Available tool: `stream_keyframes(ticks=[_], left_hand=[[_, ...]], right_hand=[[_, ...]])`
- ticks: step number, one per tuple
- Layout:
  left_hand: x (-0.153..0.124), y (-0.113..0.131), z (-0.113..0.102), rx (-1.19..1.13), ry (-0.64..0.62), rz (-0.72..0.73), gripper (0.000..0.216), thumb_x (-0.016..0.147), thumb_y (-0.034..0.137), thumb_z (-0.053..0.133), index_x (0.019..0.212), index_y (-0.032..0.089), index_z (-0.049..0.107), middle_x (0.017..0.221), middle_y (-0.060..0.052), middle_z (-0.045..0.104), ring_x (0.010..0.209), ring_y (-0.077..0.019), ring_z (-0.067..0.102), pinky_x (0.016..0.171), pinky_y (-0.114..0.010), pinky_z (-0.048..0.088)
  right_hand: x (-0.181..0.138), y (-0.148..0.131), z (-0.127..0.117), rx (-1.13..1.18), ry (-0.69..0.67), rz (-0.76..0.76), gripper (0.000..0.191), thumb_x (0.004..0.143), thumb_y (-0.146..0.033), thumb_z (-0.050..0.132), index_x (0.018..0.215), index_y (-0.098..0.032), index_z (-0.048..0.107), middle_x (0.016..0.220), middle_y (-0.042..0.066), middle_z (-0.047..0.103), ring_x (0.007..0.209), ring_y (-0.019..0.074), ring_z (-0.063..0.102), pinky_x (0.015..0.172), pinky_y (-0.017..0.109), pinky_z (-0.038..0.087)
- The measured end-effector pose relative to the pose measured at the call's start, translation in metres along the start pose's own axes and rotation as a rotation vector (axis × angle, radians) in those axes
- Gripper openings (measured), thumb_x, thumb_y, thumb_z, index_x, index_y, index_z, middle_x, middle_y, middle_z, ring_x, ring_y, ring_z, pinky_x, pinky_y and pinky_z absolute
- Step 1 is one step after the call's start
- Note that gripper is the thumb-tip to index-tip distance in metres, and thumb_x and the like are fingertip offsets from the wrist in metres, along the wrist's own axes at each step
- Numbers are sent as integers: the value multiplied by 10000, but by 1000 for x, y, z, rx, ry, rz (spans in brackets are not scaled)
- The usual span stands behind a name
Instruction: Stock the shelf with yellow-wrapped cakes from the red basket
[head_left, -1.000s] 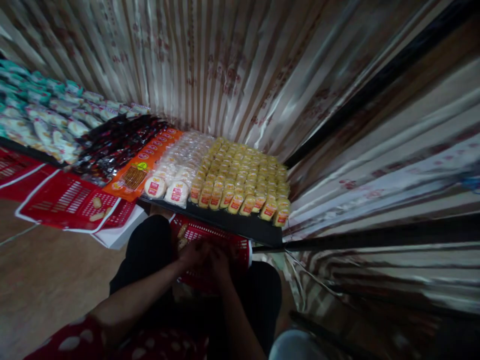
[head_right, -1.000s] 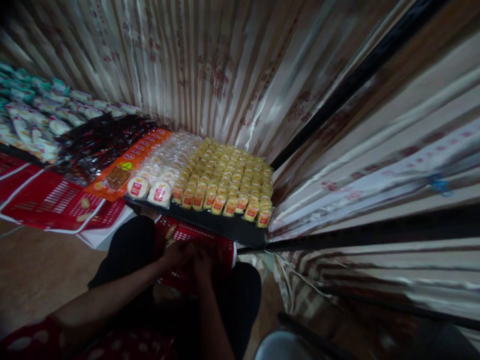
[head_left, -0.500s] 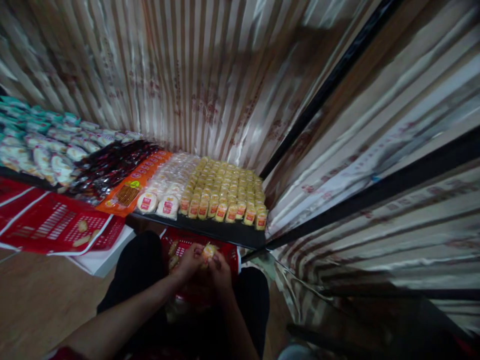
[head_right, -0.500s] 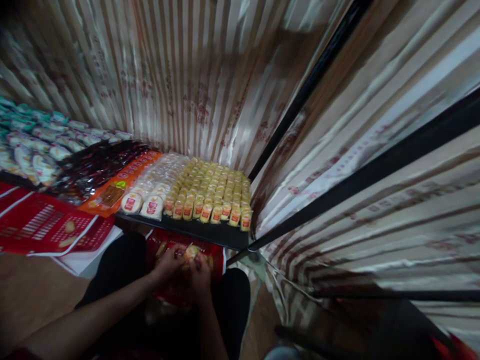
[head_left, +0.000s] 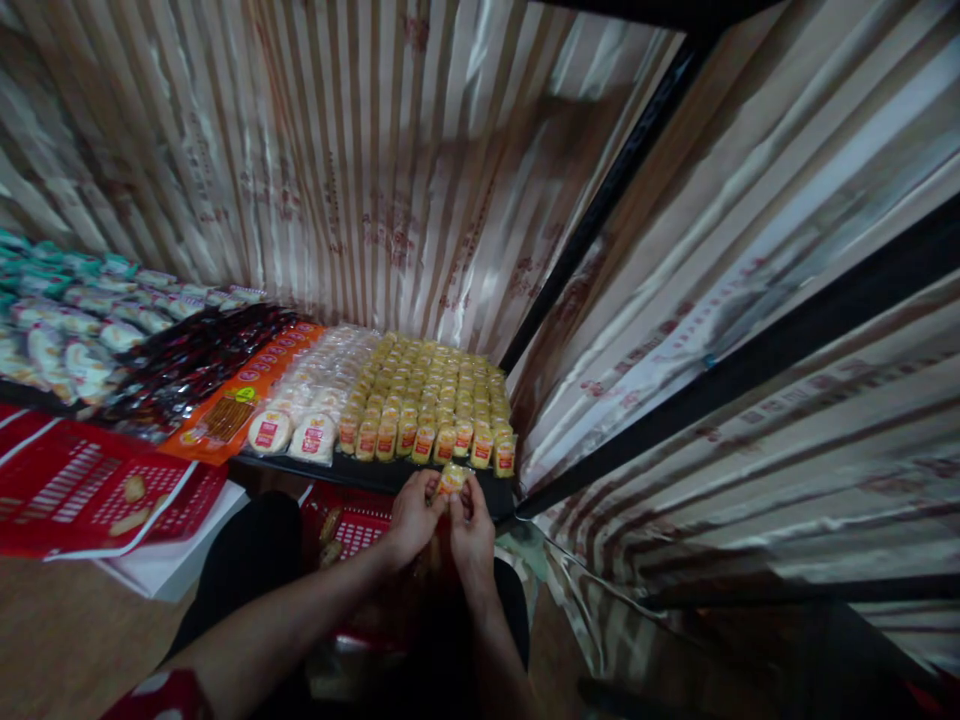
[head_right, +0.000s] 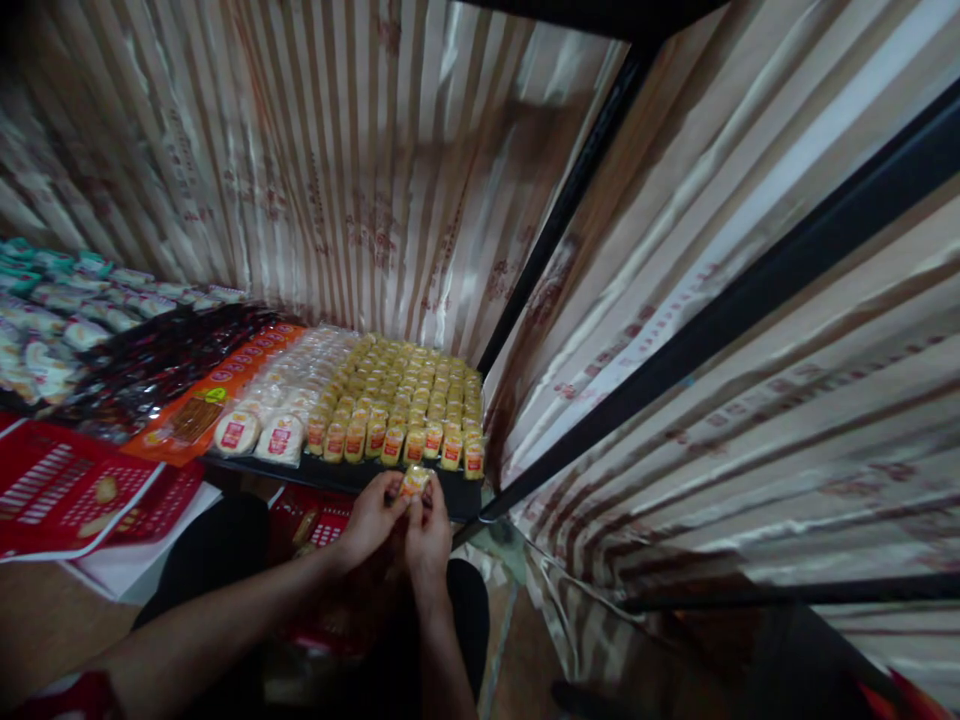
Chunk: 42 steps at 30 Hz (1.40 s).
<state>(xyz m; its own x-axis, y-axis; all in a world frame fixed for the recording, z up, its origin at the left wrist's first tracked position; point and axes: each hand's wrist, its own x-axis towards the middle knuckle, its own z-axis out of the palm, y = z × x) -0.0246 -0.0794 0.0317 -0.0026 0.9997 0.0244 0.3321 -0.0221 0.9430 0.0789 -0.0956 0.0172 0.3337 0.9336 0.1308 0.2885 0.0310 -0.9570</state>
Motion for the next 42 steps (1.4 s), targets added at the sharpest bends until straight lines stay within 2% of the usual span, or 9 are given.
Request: stream_keyframes(ticks=[4, 9, 18, 24, 29, 33, 37, 42], left_hand=[[19, 14, 17, -3, 64, -22, 163, 754, 134, 567, 913, 169, 578, 872, -22, 618, 789, -138, 582, 772, -263, 456], [32, 17, 31, 73, 59, -11, 202, 759, 103, 561, 949, 169, 574, 991, -47, 594, 830, -133, 584, 789, -258, 470], [34, 9, 40, 130, 19, 48, 436, 795, 104, 453, 1228, 138, 484, 1188, -116, 568, 1057, -187, 562, 937, -316, 445], [31, 2, 39, 297, 5, 127, 463, 784, 89, 409, 1238, 113, 497, 1250, -124, 549, 1176, -215, 488, 1028, -365, 377], [30, -5, 31, 410, -12, 290, 448, 807, 81, 354, 1230, 95, 501, 1240, -135, 537, 1179, -213, 468, 1034, -370, 374], [33, -12, 17, 520, -131, 431, 471, 808, 65, 342, 1241, 161, 499, 1212, -99, 541, 1131, -199, 489, 991, -346, 415], [41, -21, 6, 635, -254, 562, 507, 805, 75, 372, 1296, 175, 449, 1299, -94, 492, 1177, -220, 451, 1015, -372, 382], [46, -32, 6, 726, -293, 587, 539, 796, 90, 394, 1332, 151, 410, 1379, -115, 419, 1239, -250, 401, 1034, -395, 350]], right_hand=[[13, 1, -2, -22, 89, -80, 512, 796, -395, 487, 1244, -152, 450, 1140, 143, 600, 1007, 209, 597, 841, 360, 491], [23, 11, -3, -64, 139, -21, 406, 787, -409, 487, 1112, -168, 470, 1065, 133, 609, 939, 204, 610, 777, 338, 505], [48, 16, 0, -184, 185, -25, 293, 768, -414, 462, 954, -189, 487, 951, 104, 606, 800, 197, 608, 723, 340, 497], [51, 20, 7, -193, 233, -73, 264, 769, -385, 472, 943, -187, 491, 942, 101, 588, 808, 187, 587, 715, 324, 490], [51, 20, 10, -245, 244, -93, 224, 798, -386, 451, 907, -195, 493, 897, 75, 575, 750, 175, 571, 681, 309, 480], [50, 18, 12, -338, 238, -115, 220, 835, -386, 407, 869, -204, 527, 892, 74, 563, 760, 185, 564, 693, 313, 467], [51, 19, 14, -381, 222, -120, 247, 845, -388, 388, 903, -209, 548, 883, 70, 565, 772, 192, 562, 718, 320, 459], [51, 21, 15, -397, 213, -95, 299, 853, -404, 367, 982, -202, 543, 919, 75, 566, 761, 186, 568, 701, 310, 457]])
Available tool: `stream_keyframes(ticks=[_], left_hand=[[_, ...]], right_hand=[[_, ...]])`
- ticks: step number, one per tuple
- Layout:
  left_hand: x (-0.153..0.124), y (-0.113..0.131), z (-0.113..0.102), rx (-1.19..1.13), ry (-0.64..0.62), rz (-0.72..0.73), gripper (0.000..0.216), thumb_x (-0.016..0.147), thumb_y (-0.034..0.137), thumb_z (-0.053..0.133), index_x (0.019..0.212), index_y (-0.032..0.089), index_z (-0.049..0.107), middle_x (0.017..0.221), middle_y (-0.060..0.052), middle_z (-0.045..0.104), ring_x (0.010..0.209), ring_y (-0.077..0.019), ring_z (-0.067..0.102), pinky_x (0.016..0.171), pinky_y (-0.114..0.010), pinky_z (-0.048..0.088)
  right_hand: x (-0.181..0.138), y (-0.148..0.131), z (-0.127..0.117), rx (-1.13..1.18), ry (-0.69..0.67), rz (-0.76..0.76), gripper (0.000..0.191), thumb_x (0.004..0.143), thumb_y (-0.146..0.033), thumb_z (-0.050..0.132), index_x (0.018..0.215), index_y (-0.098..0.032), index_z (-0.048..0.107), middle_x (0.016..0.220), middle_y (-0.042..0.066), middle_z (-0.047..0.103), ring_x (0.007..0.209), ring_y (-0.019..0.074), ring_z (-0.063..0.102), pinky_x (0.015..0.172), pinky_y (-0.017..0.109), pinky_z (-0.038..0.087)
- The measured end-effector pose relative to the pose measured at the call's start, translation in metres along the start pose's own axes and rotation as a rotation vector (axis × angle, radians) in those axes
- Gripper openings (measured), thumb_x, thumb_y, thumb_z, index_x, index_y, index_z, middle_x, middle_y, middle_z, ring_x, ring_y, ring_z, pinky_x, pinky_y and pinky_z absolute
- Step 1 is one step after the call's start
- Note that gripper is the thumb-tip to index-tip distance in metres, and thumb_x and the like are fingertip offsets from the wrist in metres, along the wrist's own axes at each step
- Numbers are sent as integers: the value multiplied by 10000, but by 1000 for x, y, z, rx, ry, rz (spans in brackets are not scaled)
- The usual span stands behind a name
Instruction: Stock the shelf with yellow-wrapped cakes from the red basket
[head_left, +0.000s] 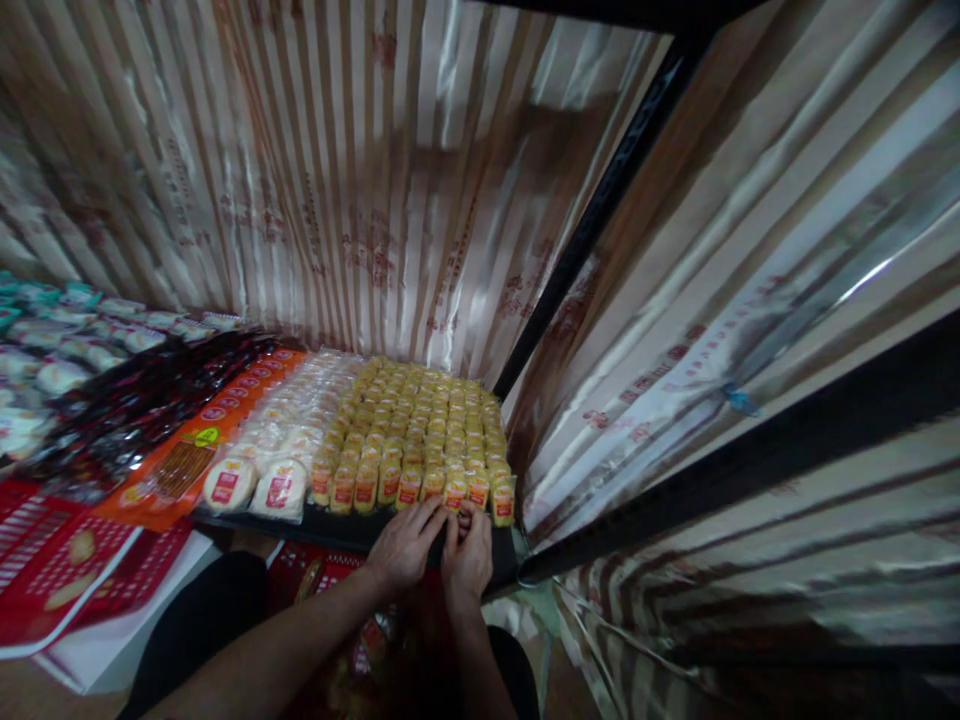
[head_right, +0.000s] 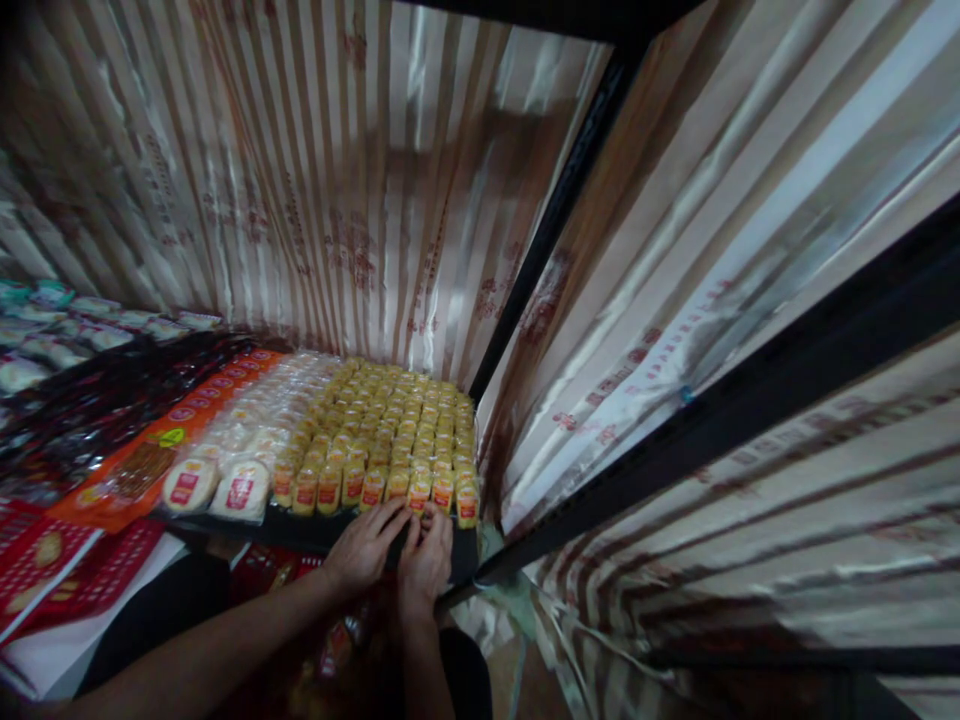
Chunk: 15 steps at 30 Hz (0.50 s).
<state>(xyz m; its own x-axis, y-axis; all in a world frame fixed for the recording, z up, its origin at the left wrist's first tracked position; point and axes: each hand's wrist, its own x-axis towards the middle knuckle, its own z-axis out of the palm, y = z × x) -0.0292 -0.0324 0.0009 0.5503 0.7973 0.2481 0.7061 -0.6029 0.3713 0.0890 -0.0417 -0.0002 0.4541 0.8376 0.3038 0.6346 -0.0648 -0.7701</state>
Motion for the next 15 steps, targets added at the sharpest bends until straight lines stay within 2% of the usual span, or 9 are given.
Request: stream_keyframes(ticks=[5, 10, 15], left_hand=[[1, -2, 7, 34, 21, 21, 526, 810, 118, 388, 1335, 109, 408, 1351, -145, 452, 1211, -267, 440, 1016, -405, 367], [0, -2, 12, 32, 63, 30, 513, 830, 145, 373, 1342, 122, 404, 1358, -135, 451, 1232, -253, 429, 1030, -391, 348], [1, -2, 13, -9, 16, 6, 517, 819, 145, 381, 1335, 120, 410, 1360, -130, 450, 1243, -250, 417, 1045, -388, 318]], right_hand=[[-1, 0, 3, -93, 48, -19, 346, 862, -416, 348, 1033, -210, 567, 968, 83, 575, 818, 200, 564, 712, 309, 438], [-1, 2, 5, -96, 24, -23, 358, 867, -408, 347, 1068, -223, 578, 992, 75, 598, 870, 201, 565, 710, 294, 428], [-1, -2, 5, -67, 23, 2, 349, 868, -396, 360, 1068, -222, 586, 985, 64, 605, 817, 181, 578, 696, 286, 435]])
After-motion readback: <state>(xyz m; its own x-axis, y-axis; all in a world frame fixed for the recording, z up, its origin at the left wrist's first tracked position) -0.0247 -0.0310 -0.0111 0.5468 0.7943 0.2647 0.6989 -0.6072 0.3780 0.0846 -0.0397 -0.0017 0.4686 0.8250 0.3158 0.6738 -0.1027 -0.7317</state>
